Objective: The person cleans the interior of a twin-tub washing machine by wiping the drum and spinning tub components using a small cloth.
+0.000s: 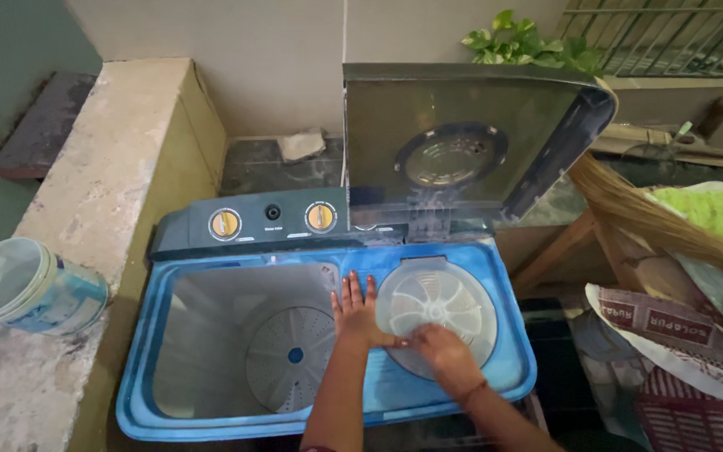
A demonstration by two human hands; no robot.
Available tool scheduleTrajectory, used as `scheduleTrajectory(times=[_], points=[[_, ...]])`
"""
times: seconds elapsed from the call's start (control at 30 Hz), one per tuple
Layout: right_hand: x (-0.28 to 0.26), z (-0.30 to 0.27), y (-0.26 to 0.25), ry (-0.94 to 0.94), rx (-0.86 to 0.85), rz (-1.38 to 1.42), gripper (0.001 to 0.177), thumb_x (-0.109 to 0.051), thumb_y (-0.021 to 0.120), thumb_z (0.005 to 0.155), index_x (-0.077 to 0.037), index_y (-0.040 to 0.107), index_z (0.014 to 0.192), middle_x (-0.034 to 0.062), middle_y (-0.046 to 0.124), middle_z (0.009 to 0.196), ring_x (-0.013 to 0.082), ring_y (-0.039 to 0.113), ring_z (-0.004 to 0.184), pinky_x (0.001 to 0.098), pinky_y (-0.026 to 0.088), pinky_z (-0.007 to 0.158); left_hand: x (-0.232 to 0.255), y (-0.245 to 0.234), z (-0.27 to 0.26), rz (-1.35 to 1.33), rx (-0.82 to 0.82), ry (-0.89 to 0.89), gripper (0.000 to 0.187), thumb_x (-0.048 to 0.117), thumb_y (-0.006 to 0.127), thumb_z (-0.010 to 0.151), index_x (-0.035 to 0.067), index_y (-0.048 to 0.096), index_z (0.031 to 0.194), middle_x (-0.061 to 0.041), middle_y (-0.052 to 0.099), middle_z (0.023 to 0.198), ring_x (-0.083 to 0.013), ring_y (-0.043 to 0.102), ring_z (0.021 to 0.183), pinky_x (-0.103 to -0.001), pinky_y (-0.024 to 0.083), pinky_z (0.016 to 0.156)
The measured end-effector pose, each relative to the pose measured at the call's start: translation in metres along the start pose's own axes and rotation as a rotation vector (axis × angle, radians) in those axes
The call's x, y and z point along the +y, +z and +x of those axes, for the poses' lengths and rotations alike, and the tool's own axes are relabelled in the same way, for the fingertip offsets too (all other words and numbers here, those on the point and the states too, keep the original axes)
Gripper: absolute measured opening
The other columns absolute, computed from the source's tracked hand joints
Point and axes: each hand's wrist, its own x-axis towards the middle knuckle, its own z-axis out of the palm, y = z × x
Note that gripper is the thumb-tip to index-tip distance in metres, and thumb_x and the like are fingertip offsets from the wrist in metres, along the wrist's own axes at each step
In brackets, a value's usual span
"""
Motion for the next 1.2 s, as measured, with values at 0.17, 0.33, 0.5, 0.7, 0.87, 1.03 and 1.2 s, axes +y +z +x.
scheduleTrajectory(times=[0.17,0.33,0.5,0.7,0.87,1.03,1.2], points=[[0.013,-0.023,-0.031,-0.189,-0.145,0.002,0.036,-0.006,0.061,0.078,-0.004,0.072,0.113,0.0123,0.071,0.114,0.0314,0.067,0.109,0.0421,0.052,0.095,-0.005,0.002,0.001,-0.018,0.001,0.035,0.171,0.083,0.087,0.037,0.015,-0.003,0.165,-0.024,-0.016,0.170,-0.0366,-0.012,0.159,-0.058,-0.004,0.125],[0.077,-0.019,-0.033,0.098,-0.098,-0.077,0.029,-0.006,0.064,0.079,-0.009,0.077,0.105,0.0107,0.072,0.109,0.0314,0.067,0.106,0.0408,0.054,0.092,-0.007,0.007,0.006,-0.009,0.003,0.040,0.171,0.083,0.086,0.037,0.014,-0.004,0.165,-0.025,-0.017,0.169,-0.0389,-0.014,0.158,-0.060,-0.003,0.124],[0.045,0.009,0.017,0.142,0.008,-0.058,0.020,-0.008,0.065,0.082,-0.009,0.075,0.099,0.0091,0.072,0.111,0.0289,0.068,0.107,0.0390,0.055,0.094,-0.003,0.000,0.007,0.015,-0.038,0.014,0.173,0.079,0.089,0.036,0.014,-0.006,0.166,-0.025,-0.019,0.169,-0.0400,-0.015,0.158,-0.060,-0.002,0.124],[0.007,-0.015,-0.010,-0.112,-0.157,0.045,0.028,-0.007,0.063,0.075,-0.007,0.075,0.100,0.0114,0.071,0.114,0.0325,0.067,0.111,0.0408,0.053,0.095,-0.002,-0.004,0.000,0.026,-0.042,0.010,0.171,0.076,0.091,0.038,0.014,-0.005,0.165,-0.025,-0.018,0.170,-0.0393,-0.015,0.158,-0.062,-0.003,0.124],[0.044,-0.036,-0.037,-0.209,-0.266,0.090,0.028,-0.010,0.063,0.076,-0.011,0.076,0.101,0.0076,0.070,0.118,0.0302,0.065,0.116,0.0414,0.052,0.101,-0.005,-0.005,0.003,0.002,-0.056,0.023,0.173,0.077,0.091,0.035,0.014,-0.005,0.165,-0.025,-0.017,0.170,-0.0394,-0.015,0.158,-0.061,-0.003,0.124],[0.008,-0.017,-0.003,-0.304,-0.224,0.069,0.032,-0.012,0.062,0.077,-0.006,0.075,0.106,0.0118,0.068,0.118,0.0302,0.063,0.114,0.0412,0.053,0.092,-0.001,0.007,0.020,-0.060,-0.102,-0.061,0.122,0.077,0.065,0.079,0.022,-0.003,0.165,-0.015,-0.020,0.172,-0.0329,-0.017,0.160,-0.061,-0.008,0.123],[-0.032,0.019,0.015,-0.218,-0.174,0.119,0.025,-0.014,0.064,0.083,-0.006,0.072,0.105,0.0077,0.067,0.116,0.0262,0.064,0.112,0.0392,0.055,0.095,0.007,0.020,0.022,0.087,0.009,-0.091,0.098,0.076,0.041,0.095,0.022,-0.001,0.165,-0.014,-0.013,0.172,-0.0317,-0.009,0.160,-0.060,-0.006,0.125]])
